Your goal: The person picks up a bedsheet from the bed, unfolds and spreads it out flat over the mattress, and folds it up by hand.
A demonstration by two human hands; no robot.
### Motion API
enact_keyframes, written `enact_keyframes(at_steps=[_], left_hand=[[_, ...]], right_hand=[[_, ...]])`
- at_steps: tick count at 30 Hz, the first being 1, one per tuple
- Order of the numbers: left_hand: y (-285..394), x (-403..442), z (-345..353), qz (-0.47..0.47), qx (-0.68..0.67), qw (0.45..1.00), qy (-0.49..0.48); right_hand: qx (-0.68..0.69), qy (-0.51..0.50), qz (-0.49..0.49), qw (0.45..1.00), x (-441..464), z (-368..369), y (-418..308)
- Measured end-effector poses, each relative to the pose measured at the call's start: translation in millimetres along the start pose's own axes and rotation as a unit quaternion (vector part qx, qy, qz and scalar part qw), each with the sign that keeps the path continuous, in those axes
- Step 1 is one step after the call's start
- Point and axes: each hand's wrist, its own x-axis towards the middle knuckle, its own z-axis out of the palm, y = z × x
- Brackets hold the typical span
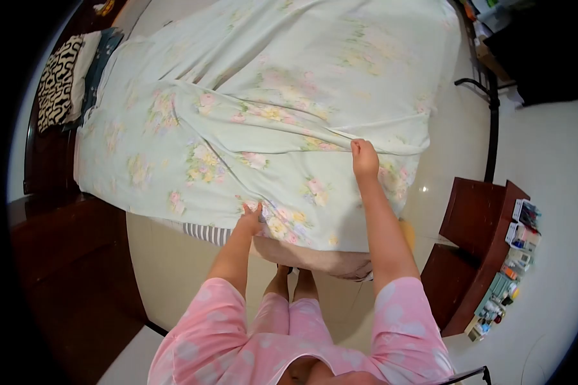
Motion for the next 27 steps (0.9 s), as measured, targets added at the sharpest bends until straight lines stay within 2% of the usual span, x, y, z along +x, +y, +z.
enact_keyframes(at_steps=[4,7,10,12,14,15,17,18,19,20,21,22,24,26,27], left_hand=[[11.7,-6.4,-1.3,-0.036,0.015,0.999,0.001],[9.6,-11.5,-7.4,-0.025,-0.005,1.000,-0.006],[-2.1,0.3,-2.5,0.001,-0.017,1.000,-0.014],[-3.9,-0.4,-5.7,0.018,-0.021,1.000,-0.013],[-7.6,3.9,-9.6,0.028,-0.047,0.997,-0.058],[-10.7,12.7,-13.5,0.033,-0.059,0.995,-0.080],[-20.9,40.9,-31.7,0.169,0.110,0.976,-0.083],[-19.8,36.4,-64.0,0.232,0.198,0.949,-0.083],[-22.1,28.1,-92.4,0.182,0.068,0.981,0.004],[-9.9,-5.1,-142.6,0.125,-0.066,0.986,0.089],[-4.3,-4.3,-167.9,0.168,-0.103,0.954,0.225],[0.9,-0.8,-197.8,0.210,-0.134,0.900,0.357],[23.2,2.0,-265.9,0.264,-0.153,0.795,0.524],[49.0,-9.6,-330.1,0.235,-0.181,0.822,0.486],[48.2,4.7,-346.8,0.216,-0.136,0.846,0.469]], right_hand=[[-0.158,-0.008,-0.076,0.984,36.2,27.2,-9.8],[-0.241,-0.127,-0.039,0.961,53.8,38.0,-9.5],[-0.184,-0.092,0.017,0.978,64.3,31.9,-24.6],[-0.115,-0.004,-0.011,0.993,69.3,12.3,-45.9],[-0.086,0.065,-0.021,0.994,77.1,-11.6,-70.4],[-0.012,0.064,0.013,0.998,81.7,-23.3,-82.7],[0.141,0.057,0.081,0.985,87.1,-41.0,-104.6],[0.173,0.077,0.050,0.981,89.2,-42.9,-104.6],[0.192,0.095,0.054,0.975,88.8,-43.9,-103.1],[0.211,0.111,0.057,0.970,87.3,-44.7,-104.0],[0.231,0.126,0.061,0.963,84.5,-46.1,-104.6],[0.238,0.137,0.065,0.959,81.2,-47.2,-107.4],[0.252,0.165,0.075,0.951,77.2,-47.1,-112.2],[0.288,0.188,0.080,0.936,77.0,-47.7,-121.7],[0.304,0.199,0.084,0.928,75.6,-49.3,-126.5]])
